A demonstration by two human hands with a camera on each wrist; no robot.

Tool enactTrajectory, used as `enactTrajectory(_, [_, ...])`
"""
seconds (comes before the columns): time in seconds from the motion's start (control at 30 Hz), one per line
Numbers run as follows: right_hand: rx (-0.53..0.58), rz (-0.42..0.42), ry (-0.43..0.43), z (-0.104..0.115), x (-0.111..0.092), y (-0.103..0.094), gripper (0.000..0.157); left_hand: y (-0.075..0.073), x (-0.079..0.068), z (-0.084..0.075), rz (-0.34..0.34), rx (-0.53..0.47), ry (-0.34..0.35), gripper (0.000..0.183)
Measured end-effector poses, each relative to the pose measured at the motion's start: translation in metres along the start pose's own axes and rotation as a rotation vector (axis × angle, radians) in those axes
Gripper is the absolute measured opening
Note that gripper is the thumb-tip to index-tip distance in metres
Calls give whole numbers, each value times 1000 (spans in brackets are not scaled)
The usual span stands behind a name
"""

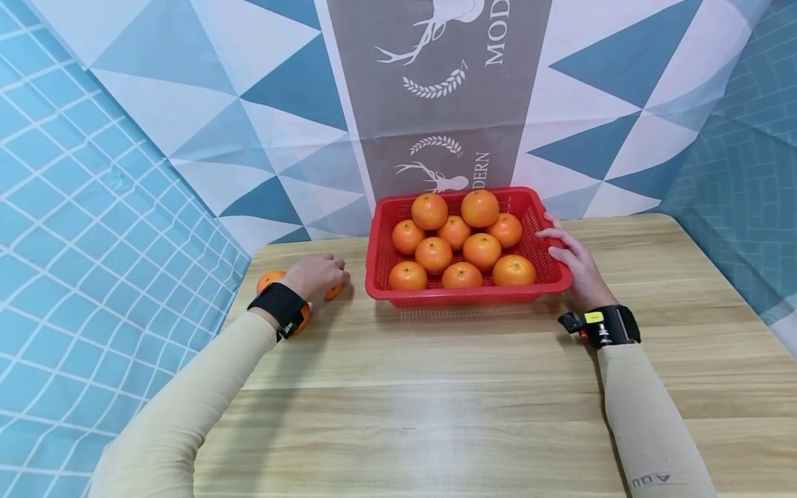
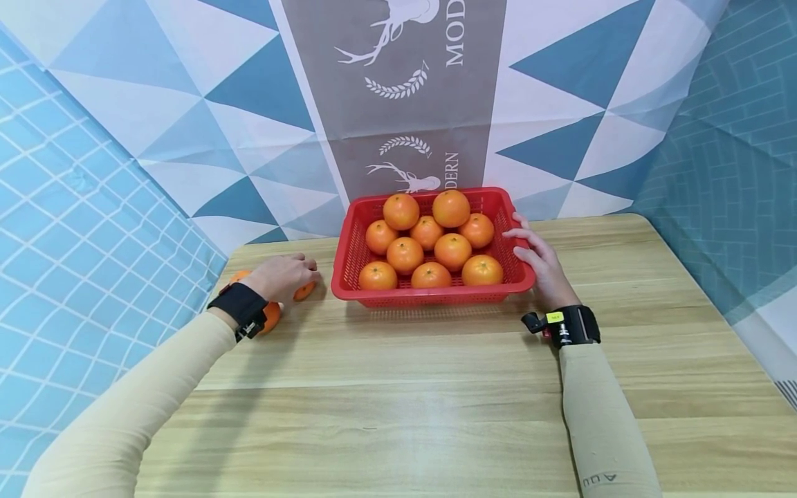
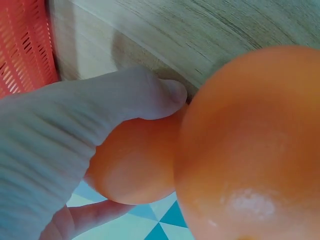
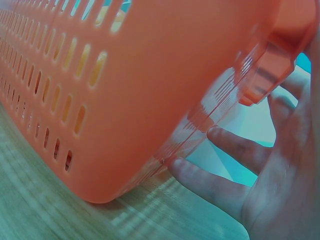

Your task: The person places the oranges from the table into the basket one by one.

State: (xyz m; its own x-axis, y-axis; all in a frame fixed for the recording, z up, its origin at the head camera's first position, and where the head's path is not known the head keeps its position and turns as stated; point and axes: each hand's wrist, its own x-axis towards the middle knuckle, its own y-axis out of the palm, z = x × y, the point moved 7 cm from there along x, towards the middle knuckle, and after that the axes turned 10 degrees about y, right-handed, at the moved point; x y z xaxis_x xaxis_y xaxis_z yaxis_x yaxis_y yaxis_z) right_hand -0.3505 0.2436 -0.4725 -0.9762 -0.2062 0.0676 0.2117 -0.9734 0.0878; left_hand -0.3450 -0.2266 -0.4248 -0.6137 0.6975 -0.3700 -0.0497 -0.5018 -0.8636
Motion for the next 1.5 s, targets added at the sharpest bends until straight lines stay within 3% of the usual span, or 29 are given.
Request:
enactTrajectory(0.2, [-2, -3, 8, 1, 0, 0, 37, -2, -1, 1, 1, -26, 0, 57])
enactTrajectory(0.3, [9, 5, 8, 0, 0, 1, 36, -7, -4, 3, -37, -38, 7, 52])
enactTrajectory(0.47, [-1, 8, 9, 0, -1, 1, 40, -30, -8, 9, -139, 5, 18, 34])
enactTrajectory(0.9, [-12, -11, 4, 1, -2, -1, 36, -50, -12, 25, -278, -2, -46, 45])
enactTrajectory(1.2, [-16, -8, 13, 1, -2, 0, 42, -54, -19, 35, -356, -106, -126, 49])
enactTrajectory(1.5, [5, -8, -3, 1, -2, 0, 35, -57, -24, 46, -488, -429, -348, 58])
